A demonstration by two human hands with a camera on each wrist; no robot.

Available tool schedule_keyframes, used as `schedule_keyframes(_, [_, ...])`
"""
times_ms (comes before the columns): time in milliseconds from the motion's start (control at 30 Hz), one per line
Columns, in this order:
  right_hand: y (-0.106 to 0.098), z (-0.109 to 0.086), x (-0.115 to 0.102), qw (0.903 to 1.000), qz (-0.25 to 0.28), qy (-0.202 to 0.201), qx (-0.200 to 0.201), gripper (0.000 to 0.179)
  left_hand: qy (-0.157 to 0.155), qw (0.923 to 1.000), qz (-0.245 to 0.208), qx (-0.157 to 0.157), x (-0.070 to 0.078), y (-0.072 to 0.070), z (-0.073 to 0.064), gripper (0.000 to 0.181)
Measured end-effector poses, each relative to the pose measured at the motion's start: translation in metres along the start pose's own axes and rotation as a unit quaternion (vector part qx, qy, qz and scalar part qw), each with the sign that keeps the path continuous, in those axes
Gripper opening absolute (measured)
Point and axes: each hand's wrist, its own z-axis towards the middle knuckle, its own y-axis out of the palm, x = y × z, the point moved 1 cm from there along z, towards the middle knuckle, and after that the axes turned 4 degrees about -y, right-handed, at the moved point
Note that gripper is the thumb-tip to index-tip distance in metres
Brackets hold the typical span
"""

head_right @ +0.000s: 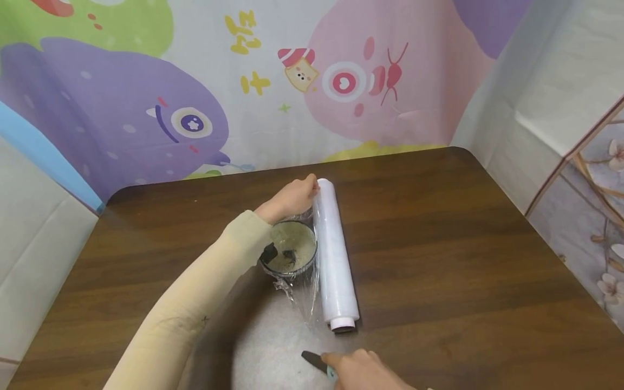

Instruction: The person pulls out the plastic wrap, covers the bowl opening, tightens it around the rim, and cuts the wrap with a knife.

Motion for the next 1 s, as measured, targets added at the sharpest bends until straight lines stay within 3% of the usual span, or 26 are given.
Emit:
schedule_keyframes(167, [-0.013, -0.004, 0.000, 0.9993, -0.008, -0.009, 0.037, 0.040, -0.004, 0.9998, -0.017, 0.001, -0.001, -0.002, -0.001, 0.021])
schedule_keyframes(300, [-0.029, -0.007, -0.002, 0.9969, -0.017, 0.030, 0.071, 0.043, -0.010, 0.9993, -0.035, 0.007, -0.003, -0.002, 0.000, 0.018])
schedule_keyframes(500, [-0.064, -0.005, -0.004, 0.9807, -0.033, 0.105, 0.162, 0.043, -0.010, 0.9953, -0.095, 0.017, -0.006, -0.011, -0.003, 0.028])
schedule_keyframes(633, [-0.084, 0.005, 0.004, 0.9724, -0.004, 0.136, 0.189, 0.042, -0.010, 0.9935, -0.109, 0.029, -0.009, -0.020, -0.014, 0.035])
schedule_keyframes(800, [-0.107, 0.020, 0.027, 0.9688, 0.037, 0.154, 0.191, 0.043, 0.008, 0.9905, -0.131, 0.042, -0.006, -0.031, -0.035, 0.033])
schedule_keyframes(1000, [-0.119, 0.046, 0.052, 0.9665, 0.079, 0.148, 0.194, 0.041, 0.043, 0.9857, -0.141, 0.083, -0.004, -0.036, -0.062, 0.032])
